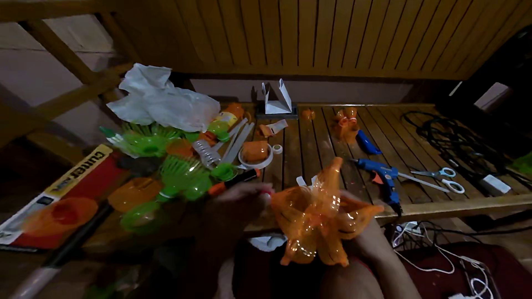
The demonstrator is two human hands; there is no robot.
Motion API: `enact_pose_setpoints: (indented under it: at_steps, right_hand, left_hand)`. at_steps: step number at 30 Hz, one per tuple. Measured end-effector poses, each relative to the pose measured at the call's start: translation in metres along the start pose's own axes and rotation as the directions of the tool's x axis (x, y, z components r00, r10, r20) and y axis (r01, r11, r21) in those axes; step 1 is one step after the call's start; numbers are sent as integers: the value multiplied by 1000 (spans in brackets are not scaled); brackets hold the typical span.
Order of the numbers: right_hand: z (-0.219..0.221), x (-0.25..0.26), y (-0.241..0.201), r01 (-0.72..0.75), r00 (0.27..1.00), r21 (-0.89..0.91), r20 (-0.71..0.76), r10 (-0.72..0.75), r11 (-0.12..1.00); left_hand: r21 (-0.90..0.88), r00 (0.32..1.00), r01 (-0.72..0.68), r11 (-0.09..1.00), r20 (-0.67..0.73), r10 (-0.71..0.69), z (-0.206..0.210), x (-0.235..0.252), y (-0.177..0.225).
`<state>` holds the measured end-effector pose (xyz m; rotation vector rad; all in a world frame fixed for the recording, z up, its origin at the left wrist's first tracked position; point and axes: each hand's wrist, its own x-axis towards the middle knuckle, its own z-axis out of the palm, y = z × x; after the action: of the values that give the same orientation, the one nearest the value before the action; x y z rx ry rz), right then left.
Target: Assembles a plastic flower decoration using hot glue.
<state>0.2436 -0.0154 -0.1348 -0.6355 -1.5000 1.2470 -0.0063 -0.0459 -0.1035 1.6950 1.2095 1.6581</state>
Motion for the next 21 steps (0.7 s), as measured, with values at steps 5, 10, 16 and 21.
enact_pose_setpoints:
  at_steps: [5, 10, 16, 21]
  right_hand:
    - [7, 5, -1, 39, 998, -54, 52, -36, 998]
    - [12, 7, 3, 49, 999, -39, -14, -49, 998]
    - [13, 12, 2, 46, 997, -116, 70, -38, 992]
    - [-23, 13, -22, -42, 999, -402, 8, 49, 915]
  left_hand:
    - [124, 847, 55, 991, 520, -112, -16, 61, 31]
    - [223, 702, 181, 958, 653, -285, 11, 73, 51]
    - [199, 744, 35, 979, 650, -158, 12, 80, 37]
    - [139, 887, -31, 990, 461, -37, -24, 91, 38]
